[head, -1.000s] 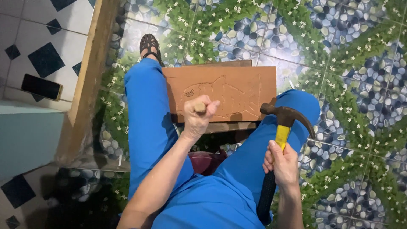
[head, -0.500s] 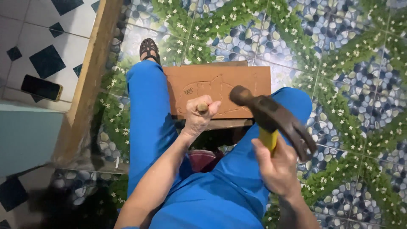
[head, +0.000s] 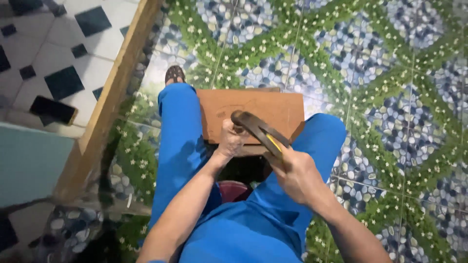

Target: Carving a fish design into a wooden block using a hammer and a wooden chisel while sitting on the floor.

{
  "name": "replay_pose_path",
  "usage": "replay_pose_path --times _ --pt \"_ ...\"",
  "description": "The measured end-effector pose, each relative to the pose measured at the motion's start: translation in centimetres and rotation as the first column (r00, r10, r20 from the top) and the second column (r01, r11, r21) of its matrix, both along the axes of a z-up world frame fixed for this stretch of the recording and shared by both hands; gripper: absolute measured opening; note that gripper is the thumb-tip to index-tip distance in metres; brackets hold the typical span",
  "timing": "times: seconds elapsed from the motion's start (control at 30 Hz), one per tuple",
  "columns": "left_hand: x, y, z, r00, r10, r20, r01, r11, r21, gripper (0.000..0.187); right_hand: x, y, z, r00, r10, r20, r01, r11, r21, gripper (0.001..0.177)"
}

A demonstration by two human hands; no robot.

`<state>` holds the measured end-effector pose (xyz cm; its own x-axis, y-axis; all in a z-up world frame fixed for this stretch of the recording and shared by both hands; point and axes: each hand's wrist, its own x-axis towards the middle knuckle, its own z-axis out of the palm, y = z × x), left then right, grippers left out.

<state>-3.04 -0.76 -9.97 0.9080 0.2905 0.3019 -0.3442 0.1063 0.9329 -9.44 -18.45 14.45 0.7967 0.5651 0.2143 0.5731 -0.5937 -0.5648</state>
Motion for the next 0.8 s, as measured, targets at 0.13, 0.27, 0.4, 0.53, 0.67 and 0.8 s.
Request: replay_pose_path --times 0.13,0.27,0.4,0.53,0.67,0.8 --pt "-0.8 -0.5 1.5 1.000 0.015 -0.022 -0.016 0.999 -0.042 0.040 0.0 0.1 0.0 1.000 -0.008 -0.013 0.008 1.000 0.019 0.020" --pt "-1.2 0.3 4.1 1.000 -0.020 -0.004 0.020 0.999 0.033 0.036 -0.6 0.5 1.1 0.996 -0.064 -0.060 0.069 0.994 0.085 0.018" --pt "-1.0 0.1 6.0 0.999 -0.037 -0.019 0.037 0.999 0.023 0.037 -0.9 -1.7 -1.5 0.979 -0.070 0.190 0.063 0.997 0.038 0.021" --pt "0.0 1.2 5.2 0.997 -0.069 -0.031 0.070 0.997 0.034 0.037 0.0 0.1 -0.3 0.993 -0.068 -0.092 0.072 0.997 0.038 0.024" --pt "-1.6 2.2 9.1 0.997 0.071 -0.035 -0.075 0.988 -0.135 0.038 -1.2 -2.4 -0.8 0.961 -0.223 -0.161 0.249 0.954 0.165 0.038" --pt "-1.0 3.2 11.3 0.996 0.088 0.010 -0.083 0.967 -0.239 0.048 -1.3 -3.4 -1.8 0.906 -0.301 -0.298 0.373 0.901 0.223 0.042"
